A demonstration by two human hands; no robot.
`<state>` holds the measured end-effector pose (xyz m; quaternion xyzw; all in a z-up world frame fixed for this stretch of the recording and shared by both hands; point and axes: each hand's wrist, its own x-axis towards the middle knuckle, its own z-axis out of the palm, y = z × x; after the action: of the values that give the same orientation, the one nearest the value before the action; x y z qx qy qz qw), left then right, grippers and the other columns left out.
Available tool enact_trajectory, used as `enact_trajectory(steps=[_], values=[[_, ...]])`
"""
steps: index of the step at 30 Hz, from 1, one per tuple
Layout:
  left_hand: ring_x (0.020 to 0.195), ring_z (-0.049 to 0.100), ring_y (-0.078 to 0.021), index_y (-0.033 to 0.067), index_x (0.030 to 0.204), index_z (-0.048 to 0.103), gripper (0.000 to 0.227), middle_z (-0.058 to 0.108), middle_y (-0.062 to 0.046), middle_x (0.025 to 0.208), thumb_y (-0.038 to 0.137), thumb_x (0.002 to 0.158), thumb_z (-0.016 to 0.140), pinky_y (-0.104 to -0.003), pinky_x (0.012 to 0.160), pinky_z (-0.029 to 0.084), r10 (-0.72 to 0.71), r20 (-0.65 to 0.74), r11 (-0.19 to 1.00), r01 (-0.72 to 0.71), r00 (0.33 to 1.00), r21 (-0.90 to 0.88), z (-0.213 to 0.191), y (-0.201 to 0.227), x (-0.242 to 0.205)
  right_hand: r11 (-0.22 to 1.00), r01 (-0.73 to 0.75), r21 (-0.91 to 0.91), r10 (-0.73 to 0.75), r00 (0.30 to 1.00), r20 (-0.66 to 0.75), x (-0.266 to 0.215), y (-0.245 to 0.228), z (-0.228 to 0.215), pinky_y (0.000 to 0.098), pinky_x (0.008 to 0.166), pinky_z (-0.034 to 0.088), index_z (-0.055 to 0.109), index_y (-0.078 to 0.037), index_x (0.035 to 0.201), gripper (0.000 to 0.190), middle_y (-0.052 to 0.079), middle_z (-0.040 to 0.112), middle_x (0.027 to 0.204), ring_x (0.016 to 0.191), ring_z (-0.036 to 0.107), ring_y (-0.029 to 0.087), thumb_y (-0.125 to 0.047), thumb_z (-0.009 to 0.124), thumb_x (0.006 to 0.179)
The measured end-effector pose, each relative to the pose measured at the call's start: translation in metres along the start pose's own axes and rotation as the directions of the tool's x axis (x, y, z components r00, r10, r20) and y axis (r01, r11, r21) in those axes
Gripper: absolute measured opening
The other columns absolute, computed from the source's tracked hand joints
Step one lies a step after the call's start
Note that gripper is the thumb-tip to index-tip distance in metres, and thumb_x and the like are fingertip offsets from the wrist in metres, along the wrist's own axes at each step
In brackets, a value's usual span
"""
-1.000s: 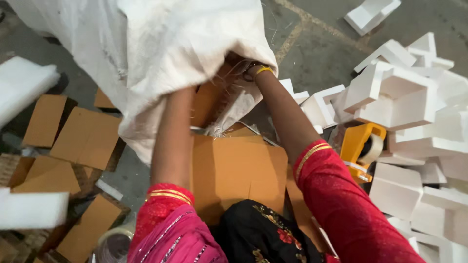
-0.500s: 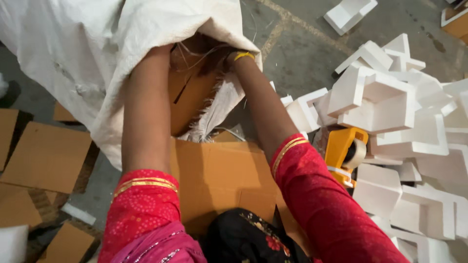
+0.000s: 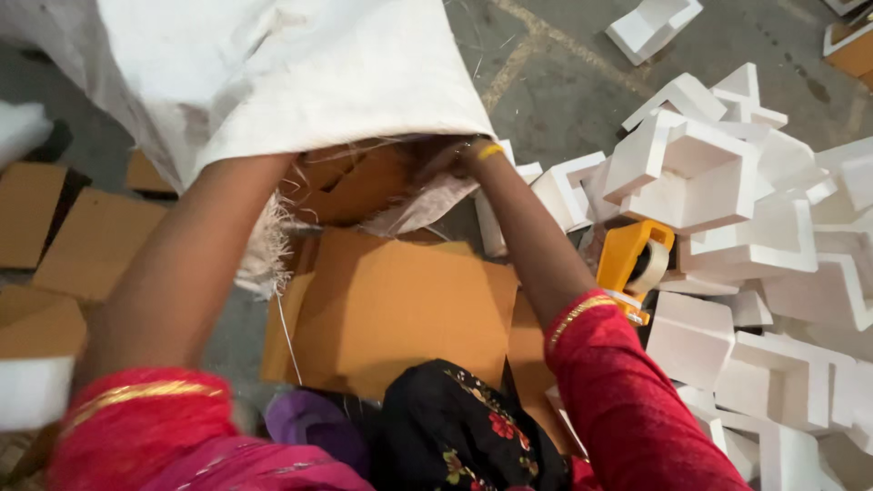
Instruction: The person sits on the floor and assembles small white boxes by inserting white foam inserts into cardboard bases. They use a handheld tape dispenser to secure the foam pieces in place. The person also handles a large white sack and stacks the finished boxes.
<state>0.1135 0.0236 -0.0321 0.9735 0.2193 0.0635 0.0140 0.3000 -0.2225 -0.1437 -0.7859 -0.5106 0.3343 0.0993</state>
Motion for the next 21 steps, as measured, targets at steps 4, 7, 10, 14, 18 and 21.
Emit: enact_trajectory(steps=[4, 7, 10, 14, 18, 21], values=[[0.11, 0.057, -0.0343, 0.0095, 0.123, 0.066, 0.042, 0.061, -0.018, 0.123, 0.041, 0.096, 0.059, -0.048, 0.096, 0.047, 0.001, 0.11, 0.998, -0.007, 0.994, 0.054, 0.004, -0.023, -0.078, 0.998, 0.028, 0.049, -0.023, 0.994, -0.106, -0.052, 0.008, 0.061, 0.04, 0.111, 0.041, 0.064, -0.011, 0.138, 0.064, 0.014, 0.062, 0.142, 0.13, 0.055, 0.027, -0.044, 0.077, 0.084], [0.112, 0.056, -0.0345, 0.0103, 0.124, 0.065, 0.043, 0.06, -0.017, 0.125, 0.042, 0.096, 0.059, -0.049, 0.097, 0.046, 0.013, 0.075, 0.999, -0.016, 0.997, 0.038, 0.004, -0.017, -0.085, 0.992, 0.013, 0.125, 0.021, 0.964, -0.265, -0.061, 0.0, 0.093, 0.0401, 0.112, 0.04, 0.068, -0.01, 0.135, 0.058, 0.014, 0.063, 0.141, 0.131, 0.055, 0.026, -0.044, 0.077, 0.089], [0.114, 0.055, -0.0346, 0.0111, 0.126, 0.064, 0.044, 0.059, -0.017, 0.127, 0.043, 0.096, 0.058, -0.049, 0.098, 0.045, 0.078, 0.023, 0.997, -0.077, 0.997, -0.022, 0.001, 0.013, -0.048, 0.924, 0.065, 0.377, 0.196, 0.765, -0.614, -0.084, -0.008, 0.114, 0.0348, 0.096, 0.056, 0.071, -0.006, 0.121, 0.058, 0.011, 0.075, 0.121, 0.109, 0.07, 0.023, -0.034, 0.083, 0.073], [0.117, 0.054, -0.0347, 0.0121, 0.128, 0.064, 0.046, 0.058, -0.016, 0.13, 0.045, 0.096, 0.058, -0.049, 0.1, 0.044, 0.041, 0.093, 0.999, -0.039, 0.995, -0.023, -0.003, 0.034, -0.028, 0.83, 0.188, 0.525, 0.328, 0.597, -0.732, -0.094, -0.001, 0.129, 0.0327, 0.09, 0.058, 0.073, -0.003, 0.12, 0.052, 0.011, 0.078, 0.116, 0.104, 0.073, 0.023, -0.032, 0.082, 0.078], [0.119, 0.053, -0.0349, 0.0132, 0.13, 0.063, 0.048, 0.056, -0.016, 0.133, 0.047, 0.096, 0.058, -0.05, 0.102, 0.043, 0.084, 0.129, 0.996, -0.087, 0.988, 0.013, -0.006, 0.048, -0.017, 0.845, 0.112, 0.522, 0.257, 0.772, -0.582, -0.084, 0.018, 0.142, 0.0366, 0.09, 0.051, 0.066, 0.006, 0.123, 0.064, 0.018, 0.069, 0.12, 0.108, 0.063, 0.027, -0.038, 0.09, 0.083], [0.121, 0.052, -0.035, 0.014, 0.131, 0.062, 0.049, 0.055, -0.015, 0.135, 0.048, 0.095, 0.057, -0.05, 0.103, 0.042, 0.148, 0.131, 0.988, -0.151, 0.98, 0.013, 0.006, 0.068, -0.021, 0.53, 0.156, 0.833, 0.227, 0.921, -0.316, -0.072, 0.018, 0.145, 0.0342, 0.092, 0.054, 0.068, 0.007, 0.125, 0.063, 0.015, 0.071, 0.119, 0.108, 0.066, 0.024, -0.036, 0.088, 0.084]])
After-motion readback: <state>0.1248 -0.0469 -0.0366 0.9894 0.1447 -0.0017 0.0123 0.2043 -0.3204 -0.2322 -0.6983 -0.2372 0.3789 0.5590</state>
